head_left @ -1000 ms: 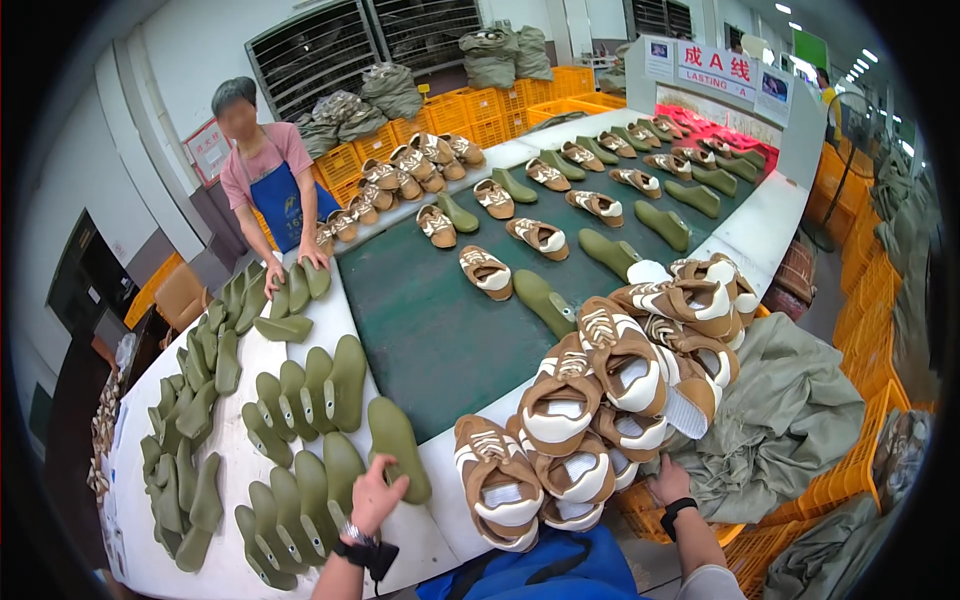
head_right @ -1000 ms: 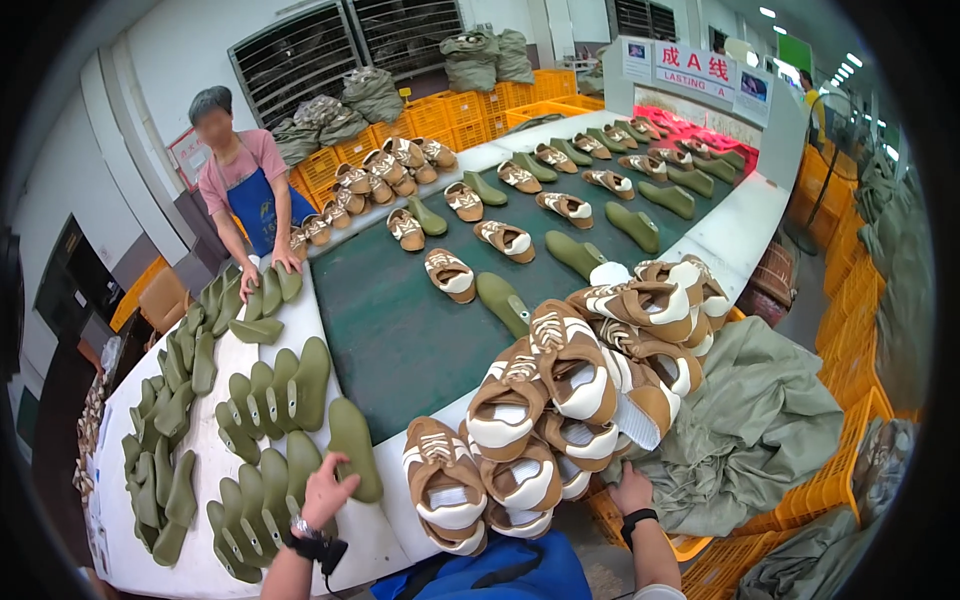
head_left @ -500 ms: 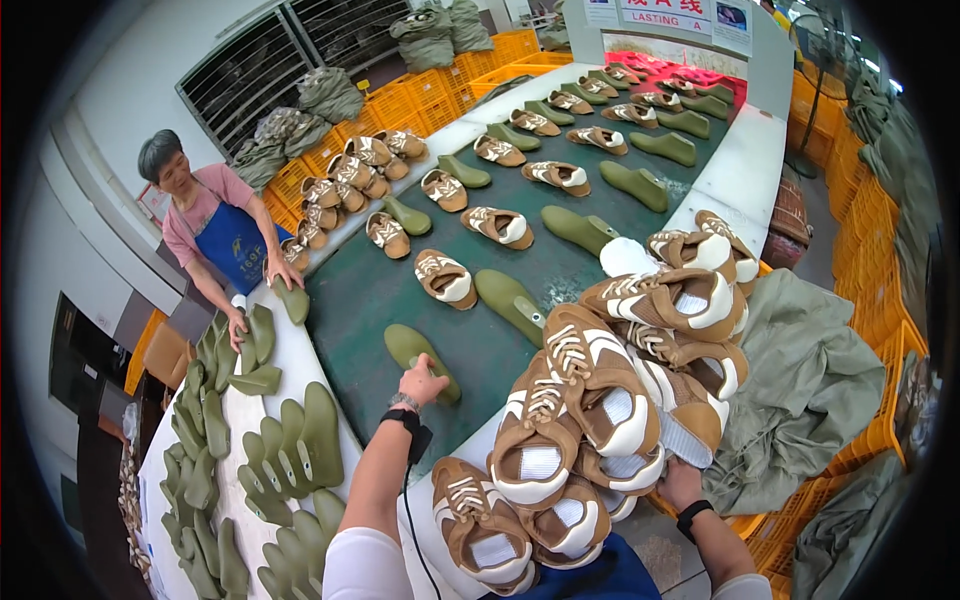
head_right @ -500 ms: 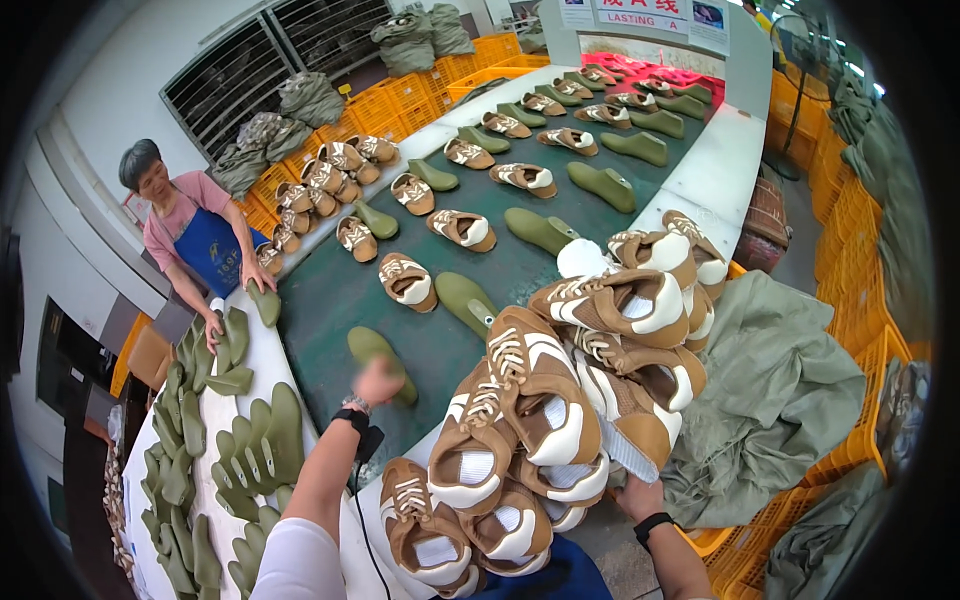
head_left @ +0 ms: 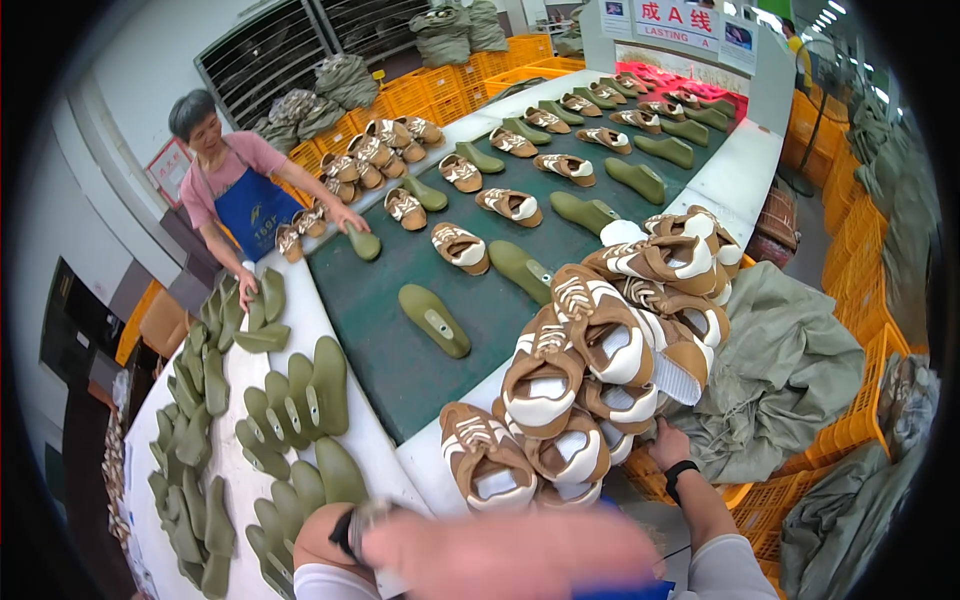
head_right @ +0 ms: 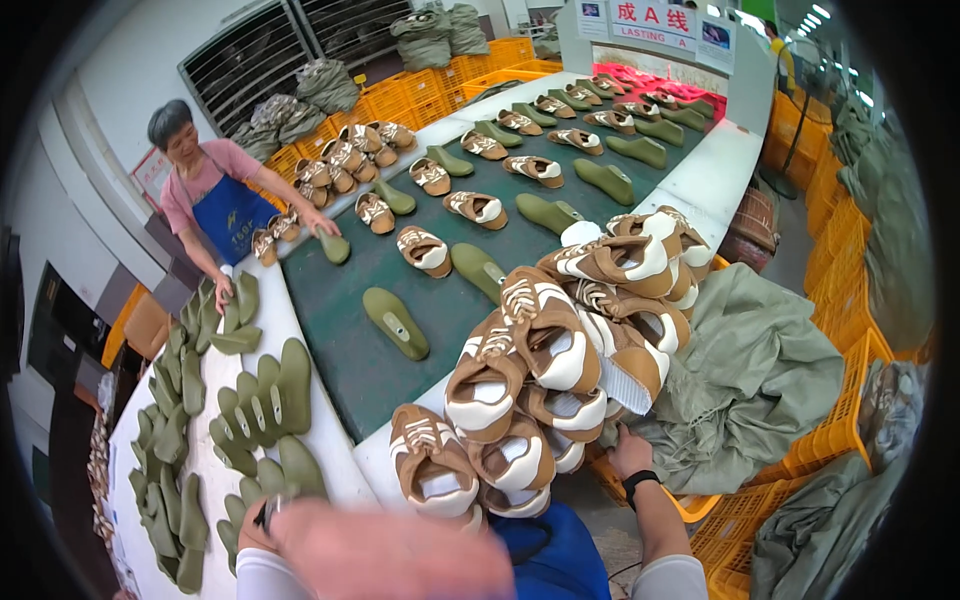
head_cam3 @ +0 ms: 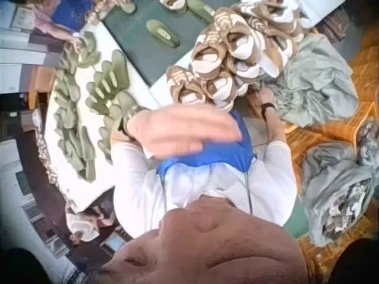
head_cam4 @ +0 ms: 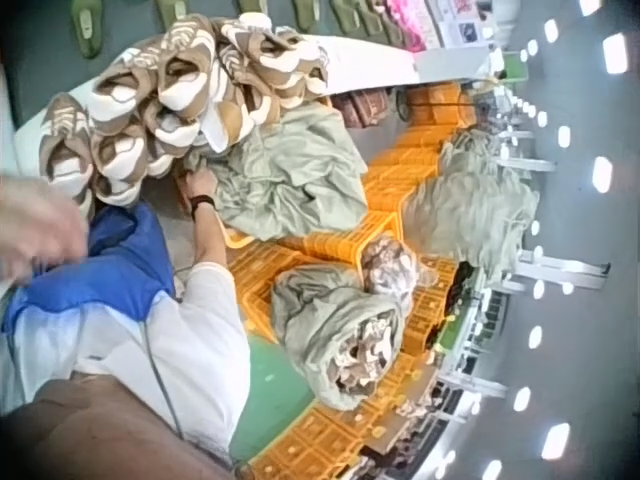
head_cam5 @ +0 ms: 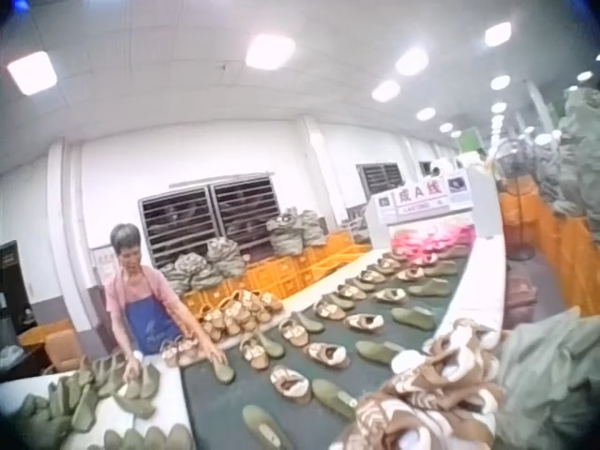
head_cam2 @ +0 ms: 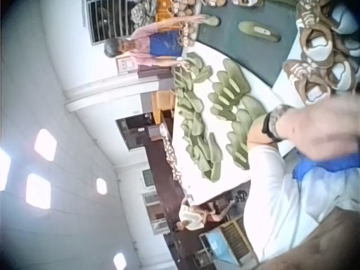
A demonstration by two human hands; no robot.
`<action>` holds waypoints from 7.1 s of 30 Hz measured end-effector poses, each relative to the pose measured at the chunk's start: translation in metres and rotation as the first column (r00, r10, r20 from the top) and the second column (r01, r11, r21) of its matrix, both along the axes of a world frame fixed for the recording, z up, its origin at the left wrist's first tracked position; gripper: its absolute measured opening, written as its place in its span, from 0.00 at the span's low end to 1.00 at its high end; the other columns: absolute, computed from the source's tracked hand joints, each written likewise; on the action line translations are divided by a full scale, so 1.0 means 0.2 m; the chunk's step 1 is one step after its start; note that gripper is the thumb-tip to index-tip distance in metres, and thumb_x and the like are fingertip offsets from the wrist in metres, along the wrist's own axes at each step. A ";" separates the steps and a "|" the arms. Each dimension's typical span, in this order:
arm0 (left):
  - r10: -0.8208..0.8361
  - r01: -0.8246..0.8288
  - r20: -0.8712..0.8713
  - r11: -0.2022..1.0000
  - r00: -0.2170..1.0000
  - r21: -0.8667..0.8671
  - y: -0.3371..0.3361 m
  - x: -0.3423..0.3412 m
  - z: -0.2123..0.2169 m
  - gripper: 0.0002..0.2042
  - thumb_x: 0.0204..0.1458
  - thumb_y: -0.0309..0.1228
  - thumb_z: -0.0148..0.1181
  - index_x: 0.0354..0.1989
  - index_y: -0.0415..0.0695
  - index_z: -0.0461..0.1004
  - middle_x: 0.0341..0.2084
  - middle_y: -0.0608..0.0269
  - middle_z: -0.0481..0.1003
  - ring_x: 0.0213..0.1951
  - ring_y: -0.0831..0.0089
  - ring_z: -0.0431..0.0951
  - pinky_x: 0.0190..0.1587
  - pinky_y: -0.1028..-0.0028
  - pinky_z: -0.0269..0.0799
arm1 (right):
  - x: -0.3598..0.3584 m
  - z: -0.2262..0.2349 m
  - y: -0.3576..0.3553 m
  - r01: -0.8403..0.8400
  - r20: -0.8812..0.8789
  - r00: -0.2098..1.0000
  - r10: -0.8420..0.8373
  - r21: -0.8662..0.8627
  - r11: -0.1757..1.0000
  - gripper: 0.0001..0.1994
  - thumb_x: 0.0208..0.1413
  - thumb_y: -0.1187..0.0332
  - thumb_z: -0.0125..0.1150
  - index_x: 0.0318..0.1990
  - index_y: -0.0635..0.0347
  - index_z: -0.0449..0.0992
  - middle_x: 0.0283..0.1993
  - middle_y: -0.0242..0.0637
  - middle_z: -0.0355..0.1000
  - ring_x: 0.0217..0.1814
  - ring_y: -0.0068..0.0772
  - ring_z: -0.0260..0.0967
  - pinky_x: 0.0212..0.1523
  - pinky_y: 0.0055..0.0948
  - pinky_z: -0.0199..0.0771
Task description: Sorting and organizing shoes and shoe lasts on a factory production table.
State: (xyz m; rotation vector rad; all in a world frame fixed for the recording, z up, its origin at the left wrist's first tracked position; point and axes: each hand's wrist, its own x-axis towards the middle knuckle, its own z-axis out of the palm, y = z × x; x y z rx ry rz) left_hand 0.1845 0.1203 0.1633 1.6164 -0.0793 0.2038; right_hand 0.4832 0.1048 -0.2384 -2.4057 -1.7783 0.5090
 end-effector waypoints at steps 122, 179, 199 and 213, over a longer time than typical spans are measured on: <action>0.932 -0.403 0.030 0.186 0.362 -0.896 -0.04 -0.78 -0.92 0.30 0.58 0.56 0.34 0.62 0.47 0.54 0.60 0.60 0.59 0.59 0.64 0.60 0.61 0.60 0.54 | -1.38 1.88 0.22 -0.923 -0.175 0.275 0.945 0.228 0.310 0.16 0.47 0.63 0.59 0.41 0.64 0.74 0.36 0.49 0.72 0.41 0.48 0.70 0.42 0.39 0.69; 0.946 -0.959 0.163 -0.284 -0.280 0.001 -0.37 -0.81 -0.91 0.09 0.55 0.22 0.48 0.43 0.34 0.69 0.34 0.59 0.72 0.38 0.74 0.73 0.44 0.76 0.68 | -0.98 2.14 0.59 -0.443 0.024 0.815 0.579 0.671 0.595 0.22 0.36 0.59 0.63 0.40 0.60 0.67 0.41 0.46 0.66 0.39 0.48 0.68 0.38 0.39 0.70; 0.871 -0.796 0.396 -0.451 -0.293 0.404 -0.50 -0.77 -0.84 0.16 0.52 0.29 0.56 0.50 0.41 0.70 0.39 0.45 0.70 0.38 0.57 0.73 0.41 0.65 0.70 | -0.87 1.13 -0.56 -0.079 -0.630 0.256 0.733 0.742 0.665 0.18 0.47 0.64 0.66 0.45 0.59 0.72 0.44 0.42 0.66 0.29 0.35 0.68 0.31 0.29 0.71; 0.972 -0.949 -0.142 -0.215 -0.185 -0.229 -0.49 -0.90 -0.71 0.19 0.58 0.43 0.44 0.47 0.39 0.67 0.43 0.55 0.70 0.43 0.65 0.71 0.45 0.64 0.68 | -0.95 1.31 -0.54 -0.396 -0.139 0.272 0.952 0.886 0.242 0.15 0.50 0.57 0.63 0.21 0.57 0.69 0.25 0.35 0.68 0.22 0.40 0.63 0.21 0.34 0.62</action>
